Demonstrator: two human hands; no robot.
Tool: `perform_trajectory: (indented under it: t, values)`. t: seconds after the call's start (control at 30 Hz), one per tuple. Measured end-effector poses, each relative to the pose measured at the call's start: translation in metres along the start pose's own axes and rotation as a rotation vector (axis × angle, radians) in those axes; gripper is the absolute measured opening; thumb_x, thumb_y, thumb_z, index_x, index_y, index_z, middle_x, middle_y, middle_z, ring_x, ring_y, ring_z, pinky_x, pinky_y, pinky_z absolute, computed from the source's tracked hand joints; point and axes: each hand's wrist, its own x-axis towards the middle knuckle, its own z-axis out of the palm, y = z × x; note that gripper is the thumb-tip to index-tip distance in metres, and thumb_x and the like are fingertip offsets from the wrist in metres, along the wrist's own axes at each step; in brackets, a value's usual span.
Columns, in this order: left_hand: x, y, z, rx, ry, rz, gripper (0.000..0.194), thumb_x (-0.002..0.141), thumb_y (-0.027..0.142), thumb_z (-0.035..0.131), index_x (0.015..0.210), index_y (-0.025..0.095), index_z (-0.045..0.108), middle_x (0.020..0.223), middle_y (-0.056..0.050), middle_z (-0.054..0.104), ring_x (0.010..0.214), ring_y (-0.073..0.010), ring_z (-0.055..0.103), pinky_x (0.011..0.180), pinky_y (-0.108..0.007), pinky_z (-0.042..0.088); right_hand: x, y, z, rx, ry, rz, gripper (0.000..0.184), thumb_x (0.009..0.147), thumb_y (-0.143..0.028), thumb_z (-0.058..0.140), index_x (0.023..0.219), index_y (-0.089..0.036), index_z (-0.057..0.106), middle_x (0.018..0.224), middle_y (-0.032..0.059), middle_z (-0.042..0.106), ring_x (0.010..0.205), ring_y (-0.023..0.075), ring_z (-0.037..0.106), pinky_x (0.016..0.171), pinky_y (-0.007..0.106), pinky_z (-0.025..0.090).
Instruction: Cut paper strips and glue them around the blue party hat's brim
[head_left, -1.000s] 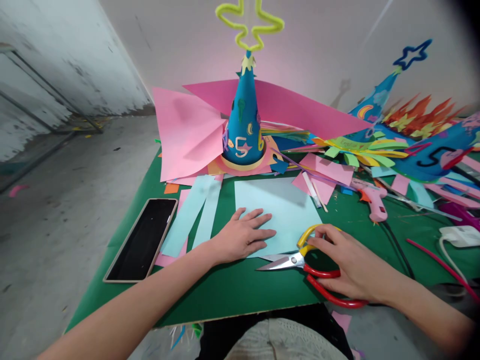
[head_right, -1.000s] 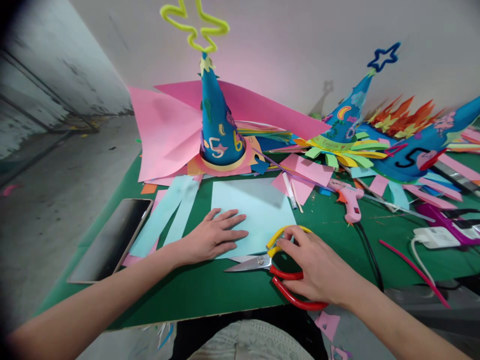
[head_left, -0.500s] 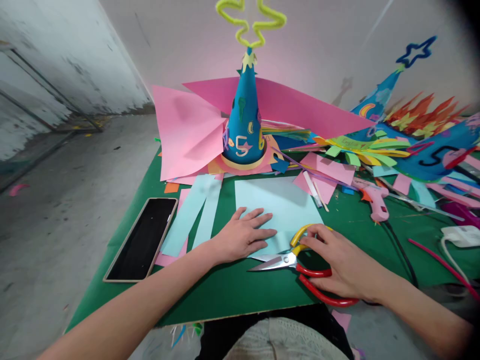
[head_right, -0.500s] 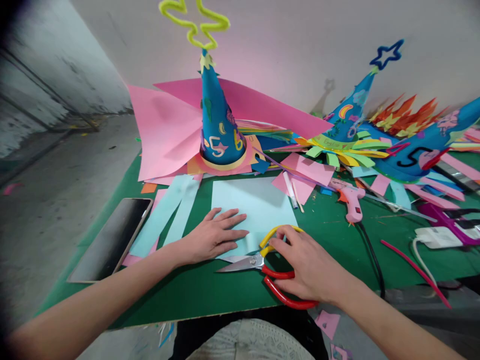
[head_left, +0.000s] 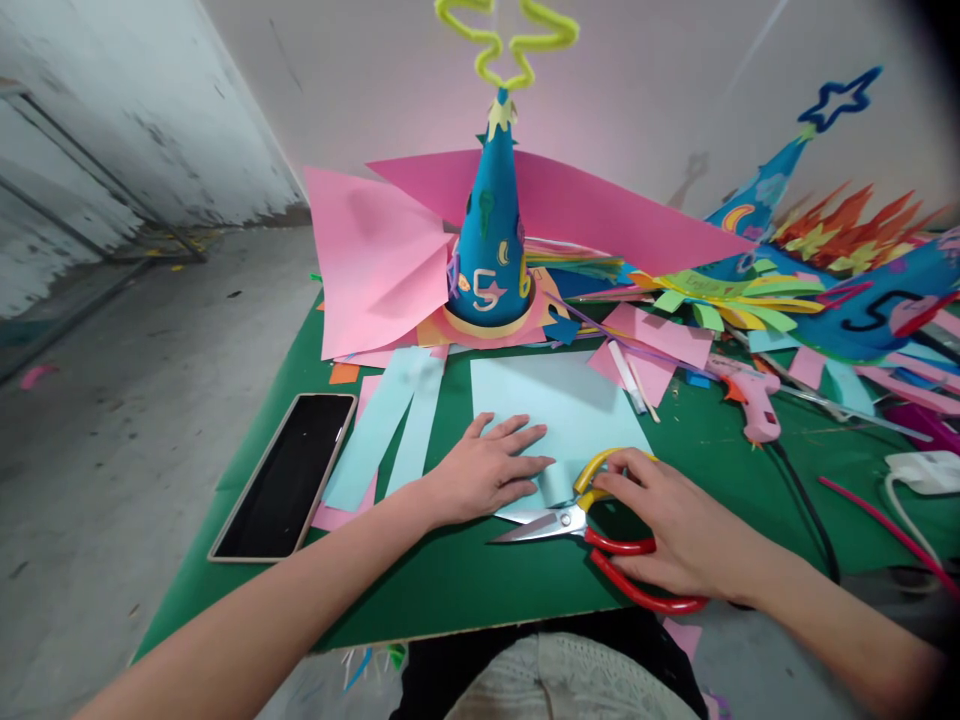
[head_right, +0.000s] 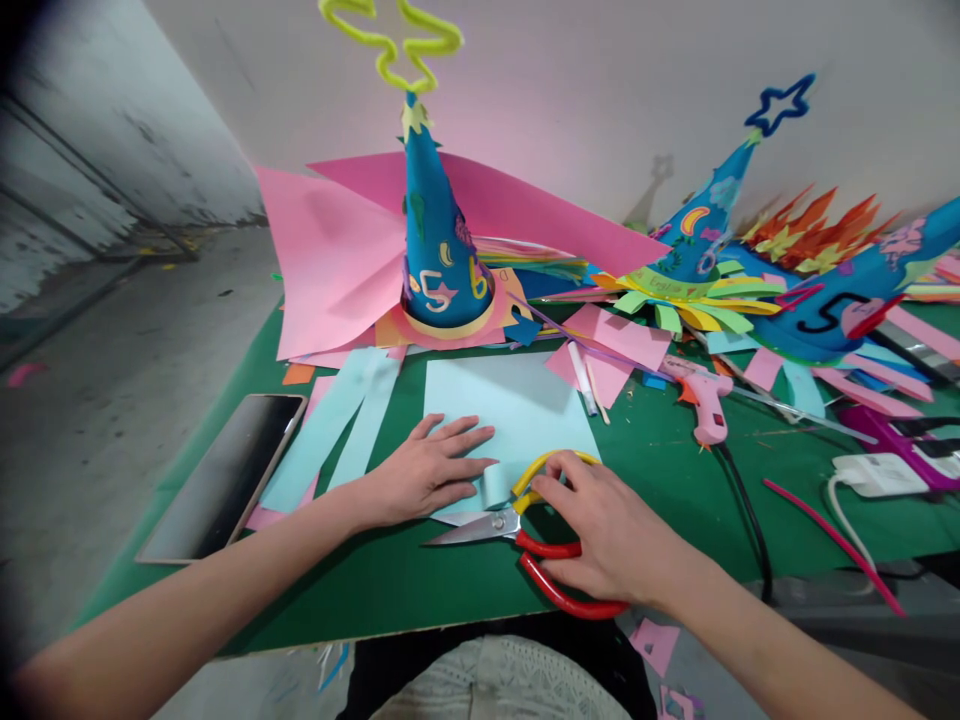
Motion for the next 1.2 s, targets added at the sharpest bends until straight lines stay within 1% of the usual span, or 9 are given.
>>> perform_trajectory:
  t: [0.4, 0.6, 0.7, 0.83, 0.93, 1.0, 1.07, 1.13, 1.2]
  values:
    - [0.000, -0.002, 0.001, 0.002, -0.014, -0.003, 0.034, 0.094, 0.037, 0.043, 0.126, 0.030, 0.051, 0.146, -0.004, 0.035, 0.134, -0.0286, 0.027, 0.103, -0.056, 0.021, 0.006, -0.009, 0.002, 0.053, 0.003, -0.015, 0.045, 0.068, -0.025, 0.064, 0.110, -0.016, 0.050, 0.111, 0.0117, 0.046, 0.097, 0.0244, 0.049, 0.084, 0.043, 0.046]
    - [0.000, -0.002, 0.000, 0.000, -0.020, -0.004, 0.032, 0.094, 0.038, 0.041, 0.122, 0.030, 0.055, 0.146, -0.004, 0.035, 0.135, -0.0286, 0.026, 0.103, -0.055, 0.020, -0.014, -0.011, 0.001, 0.143, -0.043, -0.011, 0.049, 0.066, -0.024, 0.065, 0.113, -0.020, 0.049, 0.111, 0.0089, 0.047, 0.097, 0.0229, 0.051, 0.085, 0.041, 0.046]
    - [-0.001, -0.003, 0.001, -0.001, -0.015, 0.000, 0.034, 0.095, 0.037, 0.039, 0.128, 0.032, 0.049, 0.146, -0.004, 0.034, 0.135, -0.0274, 0.025, 0.104, -0.054, 0.019, -0.039, 0.006, -0.001, 0.163, 0.056, 0.068, 0.050, 0.069, -0.026, 0.064, 0.116, -0.024, 0.046, 0.118, 0.0087, 0.045, 0.103, 0.0223, 0.052, 0.088, 0.037, 0.047]
    - [-0.004, -0.002, 0.000, 0.009, -0.010, 0.002, 0.034, 0.096, 0.036, 0.036, 0.128, 0.030, 0.049, 0.146, -0.006, 0.035, 0.135, -0.0272, 0.025, 0.104, -0.054, 0.018, -0.066, 0.039, -0.001, 0.099, 0.340, 0.369, 0.044, 0.076, -0.040, 0.060, 0.115, -0.025, 0.045, 0.121, 0.0094, 0.045, 0.104, 0.0239, 0.055, 0.083, 0.037, 0.051]
    - [-0.004, 0.006, -0.004, 0.029, -0.008, -0.026, 0.033, 0.097, 0.035, 0.033, 0.123, 0.028, 0.052, 0.143, -0.007, 0.039, 0.132, -0.0276, 0.030, 0.104, -0.055, 0.015, -0.067, 0.058, 0.004, 0.051, 0.501, 0.544, 0.045, 0.076, -0.048, 0.058, 0.112, -0.024, 0.046, 0.114, 0.0103, 0.048, 0.104, 0.0269, 0.055, 0.082, 0.042, 0.051]
    - [-0.001, 0.016, -0.008, 0.048, -0.001, -0.076, 0.033, 0.095, 0.040, 0.036, 0.117, 0.024, 0.056, 0.136, -0.010, 0.046, 0.127, -0.0299, 0.035, 0.102, -0.057, 0.016, -0.061, 0.065, 0.009, 0.034, 0.524, 0.598, 0.045, 0.074, -0.050, 0.058, 0.109, -0.023, 0.048, 0.109, 0.0099, 0.050, 0.100, 0.0273, 0.056, 0.079, 0.042, 0.051]
    - [0.004, 0.028, -0.012, 0.066, 0.004, -0.143, 0.037, 0.089, 0.048, 0.047, 0.108, 0.018, 0.058, 0.121, -0.014, 0.053, 0.117, -0.0324, 0.042, 0.099, -0.057, 0.021, -0.051, 0.069, 0.013, 0.031, 0.524, 0.632, 0.045, 0.072, -0.051, 0.058, 0.107, -0.023, 0.050, 0.106, 0.0091, 0.052, 0.094, 0.0265, 0.058, 0.076, 0.040, 0.051]
    - [0.010, 0.040, -0.015, 0.075, -0.007, -0.208, 0.041, 0.082, 0.051, 0.056, 0.099, 0.014, 0.060, 0.104, -0.013, 0.057, 0.103, -0.0315, 0.049, 0.093, -0.052, 0.031, -0.042, 0.069, 0.016, 0.028, 0.533, 0.656, 0.045, 0.071, -0.052, 0.058, 0.104, -0.022, 0.051, 0.104, 0.0091, 0.053, 0.091, 0.0262, 0.059, 0.074, 0.039, 0.051]
    - [0.015, 0.048, -0.016, 0.070, -0.037, -0.261, 0.035, 0.080, 0.047, 0.059, 0.090, 0.014, 0.060, 0.096, -0.011, 0.057, 0.094, -0.0283, 0.051, 0.084, -0.045, 0.038, -0.036, 0.068, 0.018, 0.023, 0.559, 0.666, 0.045, 0.072, -0.052, 0.055, 0.103, -0.020, 0.052, 0.103, 0.0102, 0.053, 0.090, 0.0268, 0.059, 0.073, 0.040, 0.051]
